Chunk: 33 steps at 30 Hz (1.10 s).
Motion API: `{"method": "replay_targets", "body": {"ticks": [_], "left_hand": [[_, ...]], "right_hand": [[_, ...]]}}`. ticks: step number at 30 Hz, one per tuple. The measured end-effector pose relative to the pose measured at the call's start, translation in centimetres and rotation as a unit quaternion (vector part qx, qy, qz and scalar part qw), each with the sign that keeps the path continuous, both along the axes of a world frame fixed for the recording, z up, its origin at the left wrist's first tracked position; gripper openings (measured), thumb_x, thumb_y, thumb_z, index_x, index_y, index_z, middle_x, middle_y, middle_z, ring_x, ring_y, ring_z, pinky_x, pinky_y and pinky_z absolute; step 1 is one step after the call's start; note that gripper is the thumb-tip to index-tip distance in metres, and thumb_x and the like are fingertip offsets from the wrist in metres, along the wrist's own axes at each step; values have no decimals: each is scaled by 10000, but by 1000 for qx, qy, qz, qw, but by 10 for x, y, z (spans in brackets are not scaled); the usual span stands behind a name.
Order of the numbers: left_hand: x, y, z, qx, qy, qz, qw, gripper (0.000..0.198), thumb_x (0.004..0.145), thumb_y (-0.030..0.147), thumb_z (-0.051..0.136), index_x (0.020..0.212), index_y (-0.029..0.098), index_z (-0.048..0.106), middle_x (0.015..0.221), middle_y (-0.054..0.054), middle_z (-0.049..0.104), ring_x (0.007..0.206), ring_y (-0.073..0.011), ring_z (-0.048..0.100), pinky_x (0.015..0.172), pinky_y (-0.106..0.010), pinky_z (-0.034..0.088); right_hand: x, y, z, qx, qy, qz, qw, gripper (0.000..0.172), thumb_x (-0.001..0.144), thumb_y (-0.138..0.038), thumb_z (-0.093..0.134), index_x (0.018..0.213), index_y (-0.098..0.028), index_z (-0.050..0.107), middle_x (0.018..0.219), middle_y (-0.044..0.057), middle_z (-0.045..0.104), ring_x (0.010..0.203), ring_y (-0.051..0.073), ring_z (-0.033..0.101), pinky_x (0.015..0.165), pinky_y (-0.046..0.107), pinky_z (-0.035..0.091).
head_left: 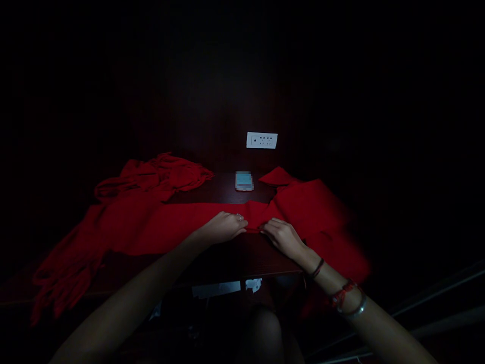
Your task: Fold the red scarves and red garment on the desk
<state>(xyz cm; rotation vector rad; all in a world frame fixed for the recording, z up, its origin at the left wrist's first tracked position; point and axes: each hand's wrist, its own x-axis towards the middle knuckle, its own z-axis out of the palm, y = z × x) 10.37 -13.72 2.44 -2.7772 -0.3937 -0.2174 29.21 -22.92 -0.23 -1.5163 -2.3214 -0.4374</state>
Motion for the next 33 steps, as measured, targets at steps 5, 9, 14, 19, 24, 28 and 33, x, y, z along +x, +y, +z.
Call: {"method": "replay_targets", "body": {"ticks": [5,9,14,19,24,28,33], "left_hand": [[-4,4,4,10,21,9,1000,189,835,285,363,835,182,522,763,-35,593,656,-159,559,529,-232,347],[-4,5,2,18,29,-1,999,162,833,244,368,837,179,516,745,-35,597,621,-161,562,498,-231,333],[-5,6,2,15,40,-10,999,138,826,188,373,829,178,510,727,-30,597,621,-158,564,494,-229,328],[-6,5,4,12,44,-19,999,105,804,161,406,832,181,506,736,-24,592,622,-148,556,492,-224,320],[-2,3,2,-17,25,-16,999,94,806,191,412,831,182,502,751,-17,588,649,-133,544,516,-212,322],[-2,5,0,-38,-4,-9,999,87,802,222,424,830,187,499,800,-11,583,688,-130,538,546,-206,336],[-1,7,1,-46,8,-2,999,157,828,266,380,805,182,510,747,-15,582,643,-133,540,540,-209,343]], "right_hand": [[0,2,0,-4,61,19,998,191,825,-216,372,929,-155,520,794,54,538,752,139,467,695,255,384],[0,4,-2,-8,92,26,995,154,814,-185,385,840,-162,535,803,57,517,756,136,458,677,248,387],[1,5,-6,-4,118,19,993,114,794,-151,406,785,-162,519,775,51,498,728,137,442,653,244,384],[3,5,-6,-2,139,9,990,146,748,-58,412,774,-166,507,771,42,483,747,140,439,669,243,384],[-3,3,2,-17,119,33,992,174,762,-170,465,932,-167,503,887,59,484,835,153,437,726,268,377],[-9,4,9,-14,47,33,998,217,792,-270,438,966,-170,522,879,64,522,833,167,436,735,301,348],[-7,8,6,-13,14,19,1000,188,816,-214,391,784,-153,566,716,48,546,699,142,433,677,268,342]]}}
